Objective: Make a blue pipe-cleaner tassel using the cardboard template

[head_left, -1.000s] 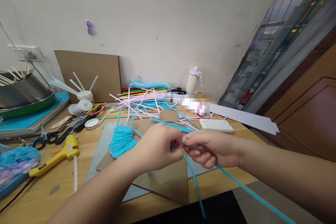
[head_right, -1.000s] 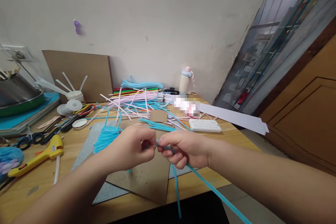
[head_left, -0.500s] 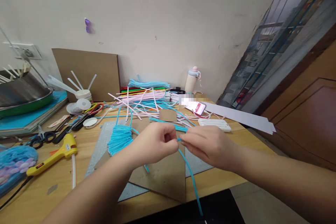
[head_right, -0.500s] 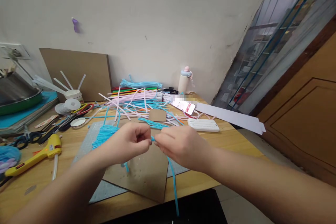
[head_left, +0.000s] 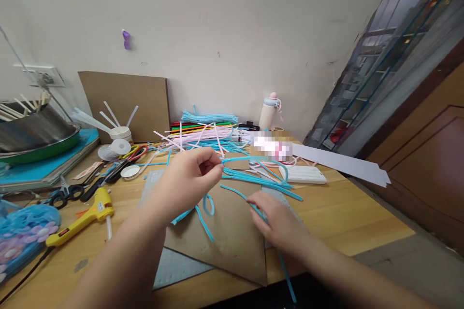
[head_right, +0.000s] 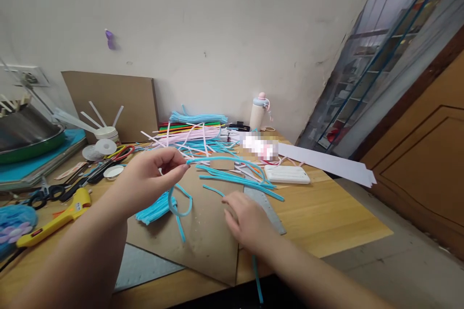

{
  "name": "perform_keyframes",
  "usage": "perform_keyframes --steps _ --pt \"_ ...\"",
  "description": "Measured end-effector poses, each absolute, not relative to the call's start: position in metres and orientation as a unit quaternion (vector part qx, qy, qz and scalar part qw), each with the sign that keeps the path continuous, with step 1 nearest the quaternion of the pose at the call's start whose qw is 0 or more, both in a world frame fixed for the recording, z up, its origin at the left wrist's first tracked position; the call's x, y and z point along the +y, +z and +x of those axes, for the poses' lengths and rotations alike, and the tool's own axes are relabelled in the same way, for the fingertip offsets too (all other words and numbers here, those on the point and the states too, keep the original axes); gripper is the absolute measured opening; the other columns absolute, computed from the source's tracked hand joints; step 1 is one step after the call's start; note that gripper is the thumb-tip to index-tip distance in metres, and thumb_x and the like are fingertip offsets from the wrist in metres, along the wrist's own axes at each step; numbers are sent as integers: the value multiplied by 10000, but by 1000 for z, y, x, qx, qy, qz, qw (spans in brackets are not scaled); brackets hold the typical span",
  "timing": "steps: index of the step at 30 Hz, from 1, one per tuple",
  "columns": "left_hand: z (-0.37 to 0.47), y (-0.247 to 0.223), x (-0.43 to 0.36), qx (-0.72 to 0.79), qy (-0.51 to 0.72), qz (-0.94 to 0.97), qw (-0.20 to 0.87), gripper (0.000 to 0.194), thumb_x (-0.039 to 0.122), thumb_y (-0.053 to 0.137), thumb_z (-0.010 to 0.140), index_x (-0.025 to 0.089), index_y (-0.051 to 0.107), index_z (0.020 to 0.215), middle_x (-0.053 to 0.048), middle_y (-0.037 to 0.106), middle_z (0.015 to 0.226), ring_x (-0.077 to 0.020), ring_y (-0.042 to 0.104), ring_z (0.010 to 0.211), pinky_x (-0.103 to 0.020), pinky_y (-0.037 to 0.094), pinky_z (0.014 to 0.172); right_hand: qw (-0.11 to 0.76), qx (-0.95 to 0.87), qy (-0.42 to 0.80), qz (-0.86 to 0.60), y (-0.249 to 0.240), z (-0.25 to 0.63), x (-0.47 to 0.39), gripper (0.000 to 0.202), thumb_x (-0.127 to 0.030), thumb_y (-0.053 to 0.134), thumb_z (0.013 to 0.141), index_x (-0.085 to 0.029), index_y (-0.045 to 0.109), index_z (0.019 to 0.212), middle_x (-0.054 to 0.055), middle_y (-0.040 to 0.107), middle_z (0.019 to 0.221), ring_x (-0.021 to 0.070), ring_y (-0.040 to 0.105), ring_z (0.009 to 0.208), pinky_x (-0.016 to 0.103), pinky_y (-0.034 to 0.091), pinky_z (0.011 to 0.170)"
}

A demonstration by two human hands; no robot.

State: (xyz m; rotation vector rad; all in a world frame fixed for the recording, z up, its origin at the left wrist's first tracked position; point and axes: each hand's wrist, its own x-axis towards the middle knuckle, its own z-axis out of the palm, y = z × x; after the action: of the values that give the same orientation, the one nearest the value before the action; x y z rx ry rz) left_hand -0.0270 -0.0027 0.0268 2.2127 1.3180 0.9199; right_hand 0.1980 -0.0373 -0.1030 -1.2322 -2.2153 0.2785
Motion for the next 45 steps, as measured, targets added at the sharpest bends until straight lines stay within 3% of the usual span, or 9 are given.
perform_keyframes --steps 4,8,19,45 --pt "-30 31 -6 463 317 805 194 126 247 505 777 175 555 686 41 502 582 -88 437 546 -198 322 478 241 -786 158 -546 -120 180 14 214 -271 468 866 -183 539 1048 92 577 1038 204 546 931 310 413 760" --pt "-28 31 -8 449 298 821 190 126 242 497 789 178 557 699 41 512 585 -88 438 544 -206 330 488 189 -808 100 -548 -138 171 32 117 -244 456 876 -171 546 864 73 588 891 195 522 838 293 351 701" --pt "-23 28 -10 444 268 832 196 132 250 482 800 188 577 734 28 564 622 -97 476 569 -217 358 523 203 -809 81 -546 -149 171 37 81 -214 464 864 -186 512 805 25 577 834 158 484 780 264 290 662" --pt "-11 20 -4 464 204 847 158 101 242 487 770 198 557 711 40 539 595 -98 447 543 -219 291 493 230 -801 112 -541 -150 176 39 68 -216 490 838 -193 528 786 15 596 823 143 497 760 245 284 636"
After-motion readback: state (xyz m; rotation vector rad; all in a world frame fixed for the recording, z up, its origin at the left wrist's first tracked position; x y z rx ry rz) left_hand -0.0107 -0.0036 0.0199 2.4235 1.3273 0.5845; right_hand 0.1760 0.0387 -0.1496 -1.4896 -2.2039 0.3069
